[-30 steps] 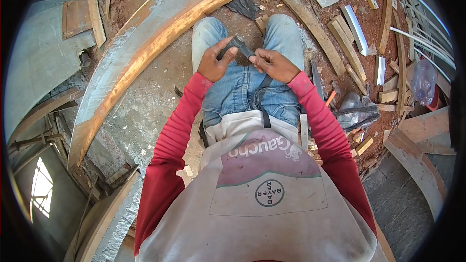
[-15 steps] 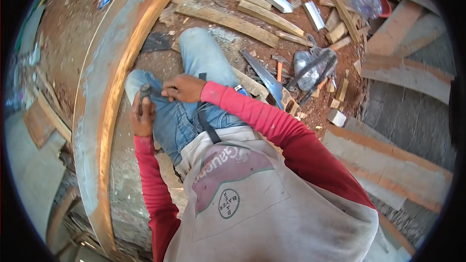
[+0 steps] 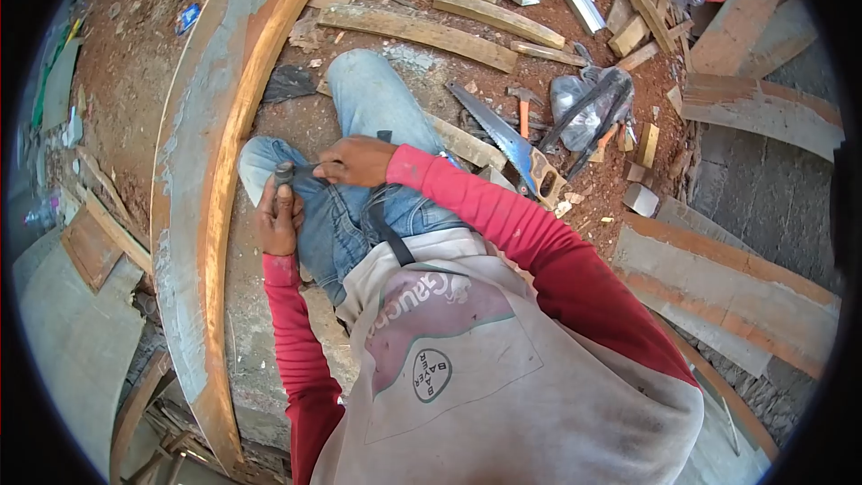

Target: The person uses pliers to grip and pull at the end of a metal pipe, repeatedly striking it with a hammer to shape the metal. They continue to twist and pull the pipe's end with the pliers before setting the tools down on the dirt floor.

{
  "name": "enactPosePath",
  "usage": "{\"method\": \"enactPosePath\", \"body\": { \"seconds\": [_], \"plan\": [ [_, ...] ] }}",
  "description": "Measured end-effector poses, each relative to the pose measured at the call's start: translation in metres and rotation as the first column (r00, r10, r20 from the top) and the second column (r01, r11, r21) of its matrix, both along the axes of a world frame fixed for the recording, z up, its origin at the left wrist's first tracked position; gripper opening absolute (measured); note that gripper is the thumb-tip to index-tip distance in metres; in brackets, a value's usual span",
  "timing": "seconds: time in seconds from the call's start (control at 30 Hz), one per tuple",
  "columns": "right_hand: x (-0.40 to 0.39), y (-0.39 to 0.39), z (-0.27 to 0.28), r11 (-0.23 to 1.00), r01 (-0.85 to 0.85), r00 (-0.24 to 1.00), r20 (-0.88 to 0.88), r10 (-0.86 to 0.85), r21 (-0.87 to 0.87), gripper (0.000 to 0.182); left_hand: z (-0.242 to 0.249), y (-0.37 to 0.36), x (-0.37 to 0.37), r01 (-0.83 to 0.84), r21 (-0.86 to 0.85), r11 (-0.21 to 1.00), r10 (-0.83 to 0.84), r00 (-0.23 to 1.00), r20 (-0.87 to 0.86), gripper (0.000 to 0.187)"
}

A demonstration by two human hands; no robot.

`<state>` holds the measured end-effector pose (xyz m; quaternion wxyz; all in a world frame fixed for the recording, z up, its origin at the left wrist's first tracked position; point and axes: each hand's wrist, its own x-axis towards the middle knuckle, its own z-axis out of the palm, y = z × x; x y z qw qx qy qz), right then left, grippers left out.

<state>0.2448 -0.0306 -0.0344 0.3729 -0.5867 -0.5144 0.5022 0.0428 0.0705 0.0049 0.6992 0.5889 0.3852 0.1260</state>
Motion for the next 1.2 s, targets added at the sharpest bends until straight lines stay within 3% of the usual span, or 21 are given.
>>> {"method": "enactPosePath", "body": {
  "seconds": [0.07, 0.17, 0.2, 0.23, 0.27, 0.33, 0.37, 0.43, 0.5, 0.53, 0.6, 0.67, 0.8, 0.87, 0.97, 1.03, 1.2],
  "plan": [
    [0.006, -0.004, 0.000, 0.999, 0.020, 0.994, 0.102, -0.023, 0.029, 0.036, -0.006, 0.000, 0.002, 0.031, 0.032, 0.999, -0.031, 0.999, 0.012, 0.043],
    [0.004, -0.014, 0.008, 0.997, 0.044, 0.998, 0.049, -0.047, 0.056, 0.035, -0.021, -0.001, 0.002, 0.000, 0.073, 0.997, -0.001, 1.000, 0.018, 0.039],
    [0.001, -0.019, 0.000, 0.980, 0.042, 0.981, 0.180, -0.078, 0.194, 0.034, -0.020, 0.001, 0.000, -0.004, 0.105, 0.994, 0.002, 1.000, 0.019, 0.037],
    [-0.003, -0.021, -0.008, 0.939, 0.010, 0.951, 0.287, -0.116, 0.344, 0.034, -0.019, 0.001, 0.000, -0.003, 0.152, 0.988, 0.019, 0.995, -0.099, 0.034],
    [-0.001, -0.024, -0.004, 0.969, -0.004, 0.947, 0.311, -0.076, 0.249, 0.029, -0.035, -0.002, -0.004, -0.039, 0.275, 0.961, 0.065, 0.994, -0.086, 0.033],
    [0.008, -0.033, 0.009, 0.994, -0.029, 0.946, 0.323, -0.007, 0.109, 0.026, -0.037, -0.005, 0.001, -0.047, 0.277, 0.960, 0.067, 0.996, -0.063, 0.029],
    [0.009, -0.037, 0.016, 0.994, 0.018, 0.953, 0.299, -0.051, 0.112, 0.030, -0.037, -0.009, 0.006, -0.068, 0.348, 0.935, 0.074, 0.997, -0.004, 0.025],
    [0.009, -0.042, 0.034, 0.993, 0.035, 0.961, 0.267, -0.065, 0.115, 0.034, -0.039, -0.013, 0.010, -0.044, 0.444, 0.895, 0.078, 0.995, -0.060, 0.025],
    [0.009, -0.048, 0.050, 0.986, 0.089, 0.976, 0.208, -0.059, -0.139, 0.033, -0.034, -0.016, 0.011, -0.002, 0.512, 0.859, 0.086, 0.986, -0.141, 0.028],
    [0.006, -0.051, 0.053, 0.987, 0.067, 0.977, 0.212, -0.035, -0.144, 0.033, -0.031, -0.016, 0.013, 0.070, 0.565, 0.822, 0.063, 0.975, -0.213, 0.030],
    [0.002, -0.059, 0.059, 0.990, 0.126, 0.969, 0.223, -0.107, -0.069, 0.034, -0.032, -0.020, 0.015, 0.055, 0.508, 0.860, 0.073, 0.971, -0.229, 0.034],
    [-0.002, -0.061, 0.069, 0.991, 0.130, 0.966, 0.227, -0.122, -0.020, 0.032, -0.038, -0.023, 0.017, 0.072, 0.612, 0.788, 0.117, 0.957, -0.264, 0.043],
    [-0.009, -0.061, 0.091, 0.993, 0.117, 0.973, 0.202, -0.114, -0.003, 0.030, -0.024, -0.029, 0.021, 0.069, 0.599, 0.798, 0.146, 0.942, -0.303, 0.045],
    [-0.012, -0.056, 0.104, 0.994, 0.108, 0.974, 0.203, -0.104, -0.009, 0.030, -0.022, -0.030, 0.021, 0.179, 0.554, 0.813, 0.087, 0.904, -0.420, 0.044],
    [-0.015, -0.047, 0.116, 0.995, 0.098, 0.977, 0.193, -0.092, -0.017, 0.029, -0.013, -0.034, 0.023, 0.214, 0.587, 0.781, 0.074, 0.901, -0.426, 0.043],
    [-0.015, -0.037, 0.115, 0.991, 0.052, 0.938, 0.333, -0.092, 0.127, 0.029, -0.018, -0.033, 0.024, 0.216, 0.598, 0.772, 0.056, 0.914, -0.402, 0.043],
    [-0.007, -0.001, 0.117, 0.999, 0.036, 0.956, 0.291, -0.036, 0.006, 0.033, -0.007, -0.034, 0.021, 0.249, 0.596, 0.764, -0.020, 0.931, -0.364, 0.043]
  ]
}}
